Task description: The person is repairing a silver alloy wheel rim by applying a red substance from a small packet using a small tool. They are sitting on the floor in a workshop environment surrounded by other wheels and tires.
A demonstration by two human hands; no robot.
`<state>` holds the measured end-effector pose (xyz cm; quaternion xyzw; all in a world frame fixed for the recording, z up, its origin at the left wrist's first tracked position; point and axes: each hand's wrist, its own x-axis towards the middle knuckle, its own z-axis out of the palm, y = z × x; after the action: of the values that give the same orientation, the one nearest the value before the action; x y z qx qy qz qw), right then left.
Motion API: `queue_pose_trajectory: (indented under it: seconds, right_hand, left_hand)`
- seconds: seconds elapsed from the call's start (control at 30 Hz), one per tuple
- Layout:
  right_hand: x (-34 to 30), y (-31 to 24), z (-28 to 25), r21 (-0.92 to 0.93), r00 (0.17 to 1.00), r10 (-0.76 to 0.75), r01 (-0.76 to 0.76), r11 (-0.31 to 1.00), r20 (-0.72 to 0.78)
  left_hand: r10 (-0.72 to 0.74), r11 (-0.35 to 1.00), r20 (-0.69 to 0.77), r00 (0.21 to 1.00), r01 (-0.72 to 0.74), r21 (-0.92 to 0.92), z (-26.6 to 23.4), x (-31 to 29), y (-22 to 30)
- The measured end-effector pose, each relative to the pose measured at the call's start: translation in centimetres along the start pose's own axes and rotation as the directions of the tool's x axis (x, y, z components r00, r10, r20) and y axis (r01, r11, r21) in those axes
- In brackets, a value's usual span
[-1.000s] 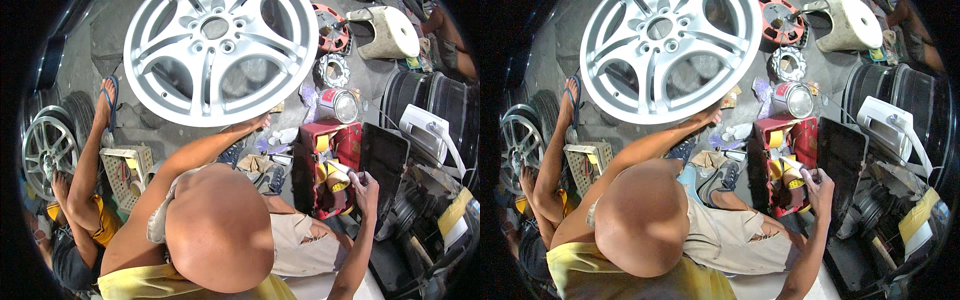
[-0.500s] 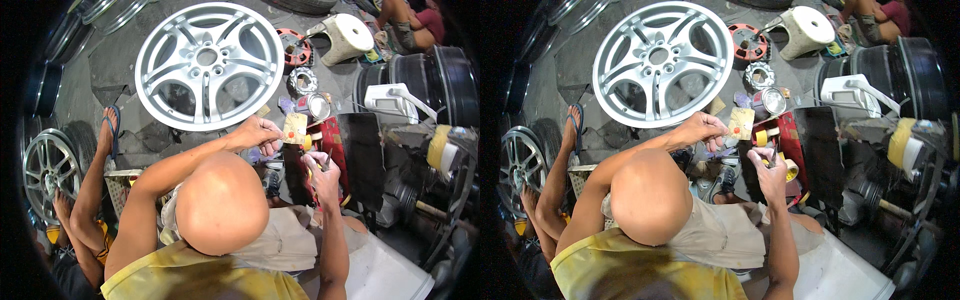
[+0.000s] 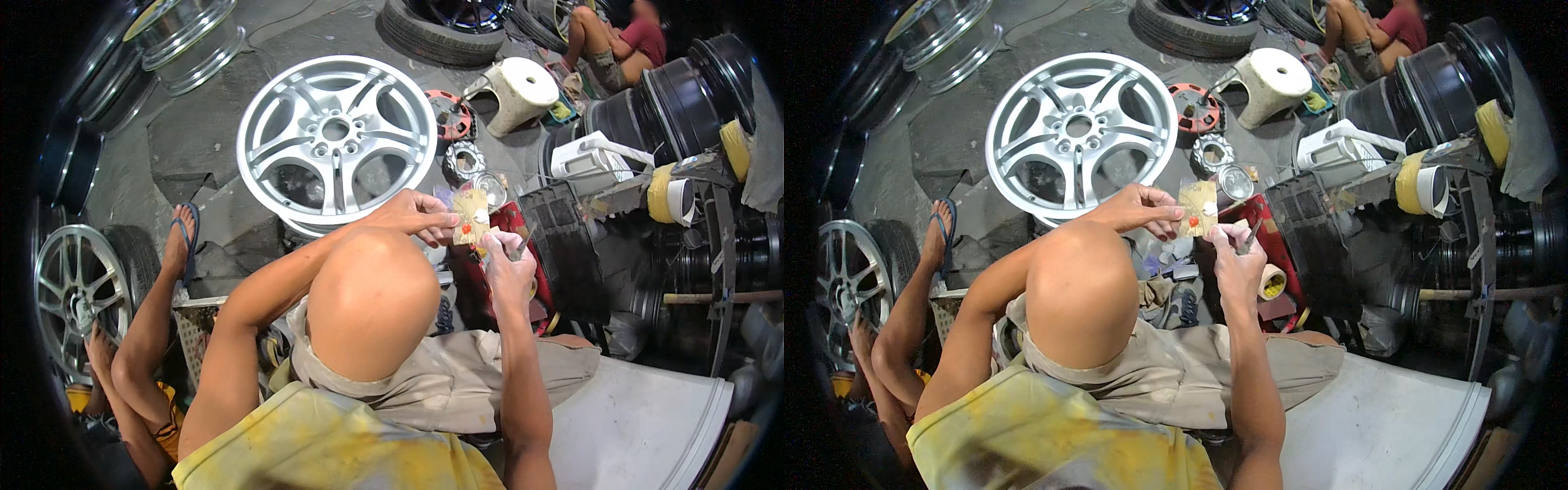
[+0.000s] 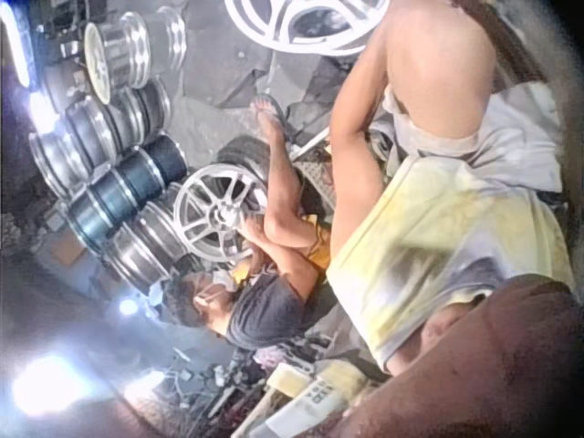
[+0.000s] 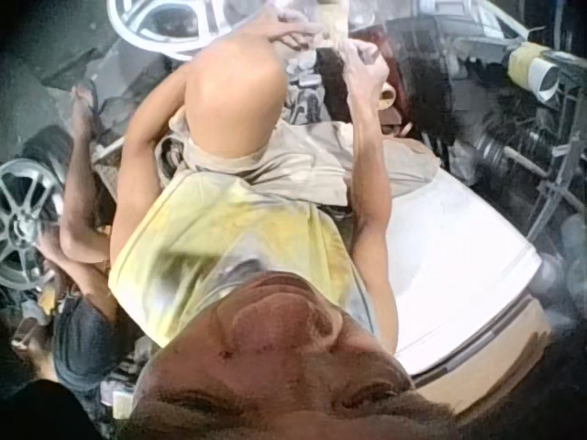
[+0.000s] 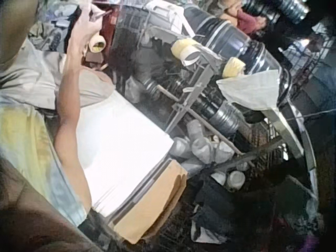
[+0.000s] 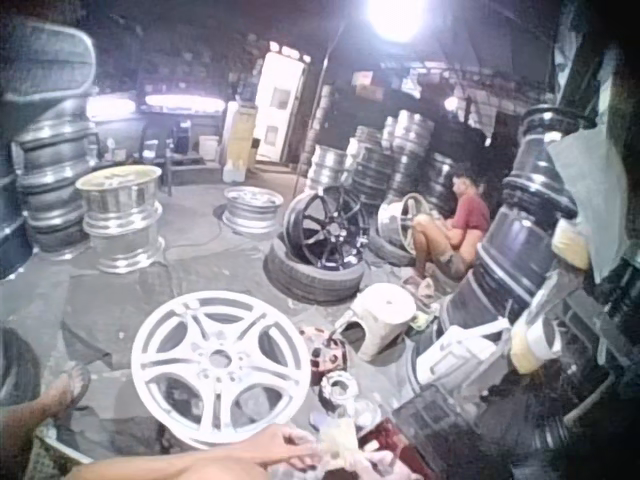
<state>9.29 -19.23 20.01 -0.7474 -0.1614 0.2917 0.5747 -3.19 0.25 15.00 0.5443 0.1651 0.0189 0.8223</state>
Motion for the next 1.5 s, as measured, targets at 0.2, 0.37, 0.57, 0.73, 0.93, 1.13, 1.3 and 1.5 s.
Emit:
queue_pose_trajectory:
  seconds: [0.2,0.37,0.57,0.73,0.93,1.13,1.3,1.5]
  right_hand:
    - [-0.2,0.2,0.9,-0.072,0.964,-0.176,0.194,0.978,0.200]
    - [5.7,1.7,2.4,-0.266,0.988,-0.045,0.084,0.960,0.149]
    - [12.9,9.5,8.8,-0.078,0.985,0.120,-0.111,0.991,0.123]
    - [17.1,13.1,11.9,-0.097,0.986,0.037,-0.021,0.995,0.164]
    - [29.4,7.9,13.9,-0.096,0.960,0.137,-0.117,0.989,0.245]
    - [33.1,7.9,15.5,-0.203,0.980,0.007,0.034,0.979,0.197]
    - [19.2,12.4,12.8,-0.236,0.980,0.129,-0.091,0.967,0.151]
    - [6.7,11.6,12.0,-0.306,0.941,0.181,-0.088,0.948,0.287]
  left_hand:
    - [0.062,0.991,-0.084,0.995,-0.071,-0.112,-1.8,-0.7,0.0]
    - [0.327,0.945,-0.528,0.784,-0.285,0.163,-9.1,0.5,1.8]
    - [0.311,0.902,-0.764,0.565,-0.430,0.049,-14.6,2.8,4.8]
    - [0.321,0.874,-0.802,0.503,-0.483,0.047,-15.7,5.9,2.7]
    - [0.184,0.904,-0.849,0.495,-0.423,-0.050,-15.3,6.1,0.2]
    - [0.225,0.898,-0.823,0.522,-0.439,-0.034,-15.9,6.0,-0.4]
    - [0.227,0.858,-0.832,0.507,-0.508,-0.075,-16.1,5.9,-0.5]
    - [0.200,0.859,-0.822,0.533,-0.498,-0.114,-16.1,6.0,-1.3]
